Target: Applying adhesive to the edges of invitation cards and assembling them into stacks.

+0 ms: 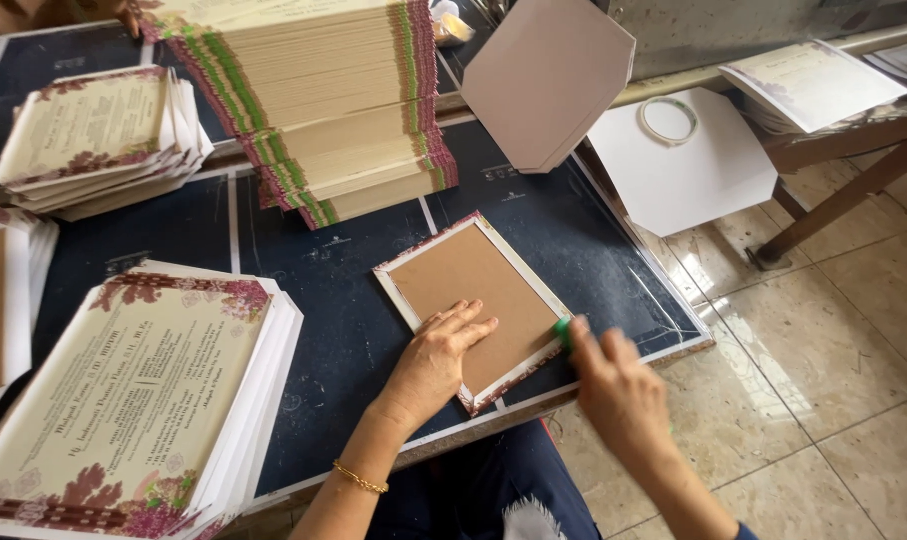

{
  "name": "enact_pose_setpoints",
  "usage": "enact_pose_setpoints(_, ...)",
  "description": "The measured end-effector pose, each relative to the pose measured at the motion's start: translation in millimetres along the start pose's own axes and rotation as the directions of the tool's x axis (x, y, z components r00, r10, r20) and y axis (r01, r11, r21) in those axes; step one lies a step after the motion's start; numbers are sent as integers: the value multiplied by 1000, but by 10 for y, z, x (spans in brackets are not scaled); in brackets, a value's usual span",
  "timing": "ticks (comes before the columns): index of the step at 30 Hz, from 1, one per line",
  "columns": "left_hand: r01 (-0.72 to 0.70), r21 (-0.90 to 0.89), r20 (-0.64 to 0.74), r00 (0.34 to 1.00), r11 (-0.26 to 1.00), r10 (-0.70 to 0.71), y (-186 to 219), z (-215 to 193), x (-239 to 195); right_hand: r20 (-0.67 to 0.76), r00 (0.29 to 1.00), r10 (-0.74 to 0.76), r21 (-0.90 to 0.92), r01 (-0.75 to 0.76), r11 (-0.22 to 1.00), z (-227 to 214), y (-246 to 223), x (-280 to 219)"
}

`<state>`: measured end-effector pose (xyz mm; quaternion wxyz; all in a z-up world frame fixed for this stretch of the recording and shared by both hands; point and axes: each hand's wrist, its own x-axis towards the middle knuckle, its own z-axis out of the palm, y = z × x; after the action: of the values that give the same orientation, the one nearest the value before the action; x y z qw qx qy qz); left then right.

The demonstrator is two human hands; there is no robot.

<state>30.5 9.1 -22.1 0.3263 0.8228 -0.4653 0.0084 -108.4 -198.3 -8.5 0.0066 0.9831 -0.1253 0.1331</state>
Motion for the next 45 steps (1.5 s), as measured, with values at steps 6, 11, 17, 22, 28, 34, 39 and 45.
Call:
enact_pose_setpoints(6,135,-2,169,977,991,-132,-20,-28,181,-338,935,-108,-117,72,990,57,-802,-255)
enact_pose_setpoints(11,122,35,193,973,992,-126,-138,46,148,-97,975,-198,90,206,974,-123,-912,-308)
enact_pose_setpoints(17,190,31,233,953,981,-192,46,-52,172,66,991,118,200,-129,971,-35,-58,150)
enact_pose_setpoints(22,146,89,123,980,985,-156,-73,136,278,32,999,33,-2,-33,999,37,-774,-220)
enact_pose_setpoints(28,86,336,-46,996,938,-75,517,466,307,57,871,-489,547,382,745,798,-981,-965)
enact_pose_setpoints(34,32,641,-57,998,767,6,1023,618,-213,492,726,-480,579,139,804,1491,-200,-1342)
enact_pose_setpoints(39,-214,435,-227,914,875,337,1375,-351,-254,573,700,-425,521,89,849,1094,-220,-1236)
enact_pose_setpoints(45,296,-266,-701,594,918,-395,1201,-1080,-407,286,611,-738,799,273,535,166,-325,-822)
